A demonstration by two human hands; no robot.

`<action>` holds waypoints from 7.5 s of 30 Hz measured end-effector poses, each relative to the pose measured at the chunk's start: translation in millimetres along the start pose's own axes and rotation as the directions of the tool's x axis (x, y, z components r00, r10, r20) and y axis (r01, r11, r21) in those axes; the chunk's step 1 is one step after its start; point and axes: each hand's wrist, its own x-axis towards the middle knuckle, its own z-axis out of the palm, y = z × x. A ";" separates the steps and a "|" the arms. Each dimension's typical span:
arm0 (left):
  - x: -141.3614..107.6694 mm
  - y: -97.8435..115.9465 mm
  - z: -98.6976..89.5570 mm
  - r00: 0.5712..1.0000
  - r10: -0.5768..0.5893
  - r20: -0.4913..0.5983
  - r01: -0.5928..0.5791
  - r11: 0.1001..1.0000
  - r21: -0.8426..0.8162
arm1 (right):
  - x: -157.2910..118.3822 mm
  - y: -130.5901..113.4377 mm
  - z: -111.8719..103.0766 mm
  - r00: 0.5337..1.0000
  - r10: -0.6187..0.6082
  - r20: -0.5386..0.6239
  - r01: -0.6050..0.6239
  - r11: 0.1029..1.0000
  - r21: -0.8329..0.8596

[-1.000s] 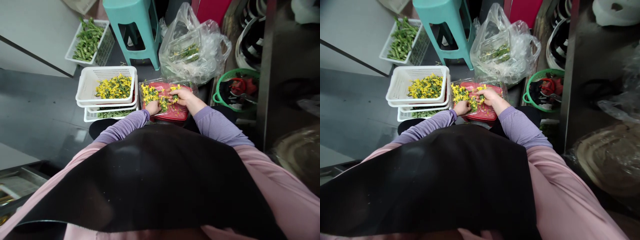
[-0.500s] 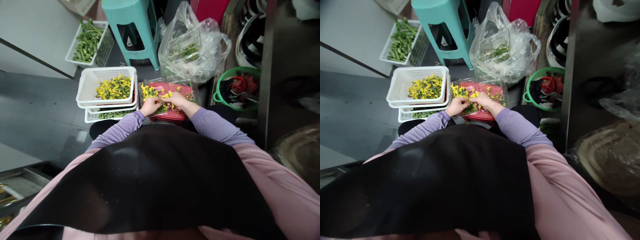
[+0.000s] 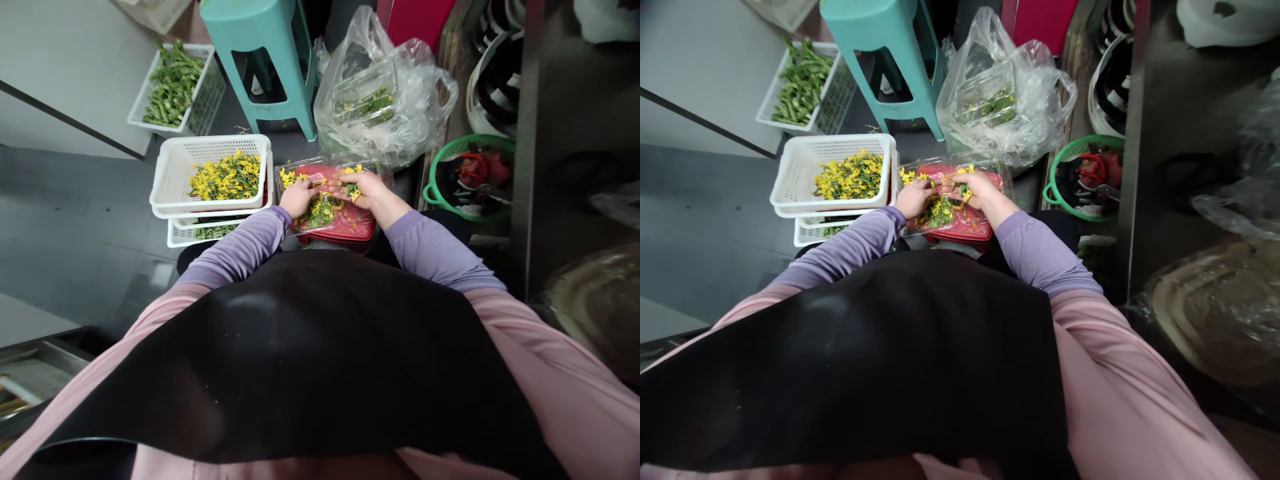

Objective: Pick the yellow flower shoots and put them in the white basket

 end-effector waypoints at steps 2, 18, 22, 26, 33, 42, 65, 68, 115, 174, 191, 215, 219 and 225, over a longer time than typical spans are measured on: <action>5.4 1.3 2.1 0.998 0.017 0.056 -0.018 1.000 0.018 | -0.8 1.1 0.0 1.000 -0.009 0.008 0.010 0.999 -0.038; -26.8 45.0 -14.0 0.878 -0.441 0.189 0.275 0.139 -0.951 | -1.1 40.6 22.9 0.994 -0.103 0.025 0.106 0.969 -0.223; -30.4 47.7 -16.2 0.880 -0.457 0.127 0.250 0.219 -0.943 | -5.4 35.9 23.1 0.996 -0.087 0.013 0.088 0.980 -0.177; -26.7 37.9 -19.5 0.889 -0.456 0.043 0.242 0.389 -0.889 | -1.8 30.4 15.3 0.979 -0.189 0.077 0.204 0.884 -0.420; -11.7 27.7 -40.5 0.968 -0.220 0.123 0.231 0.579 -0.782 | 1.6 25.3 8.3 0.904 -0.397 0.159 0.396 0.636 -0.662; 2.0 12.8 -13.6 0.950 -0.300 0.081 0.293 0.779 -0.554 | -3.3 8.3 6.2 0.920 -0.392 0.009 0.370 0.862 -0.346; -21.6 36.7 -18.5 0.923 -0.339 0.183 0.278 0.256 -0.926 | 14.7 30.3 4.5 0.907 -0.349 0.237 0.391 0.484 -0.783; -21.5 30.6 -26.7 0.943 -0.275 0.187 0.279 0.347 -0.895 | 19.5 31.9 1.0 0.851 -0.429 0.303 0.456 0.317 -0.831; 8.7 -7.3 3.7 0.985 0.137 0.101 -0.148 0.983 0.108 | 5.8 2.3 -0.7 0.991 -0.098 0.086 0.108 0.987 -0.117; -25.9 22.0 -24.4 0.933 -0.169 0.317 0.270 -0.253 -0.929 | 13.7 24.5 19.8 0.999 0.036 0.037 -0.028 0.980 -0.198; -23.2 27.5 -26.1 0.905 -0.424 0.027 0.179 0.323 -0.929 | 14.2 25.6 6.2 0.931 -0.280 0.233 0.364 0.734 -0.574; -18.1 56.4 -33.5 0.917 -0.366 0.161 0.339 0.498 -0.798 | 22.0 34.4 13.0 0.901 -0.423 0.098 0.407 0.743 -0.531; -29.9 50.9 -36.2 0.916 -0.215 0.339 0.377 0.172 -0.910 | 20.4 26.3 8.4 0.887 -0.458 0.061 0.438 0.791 -0.428; -40.1 44.1 -43.1 0.923 -0.117 0.366 0.369 0.009 -0.929 | 13.9 21.8 8.5 0.888 -0.451 0.092 0.448 0.800 -0.399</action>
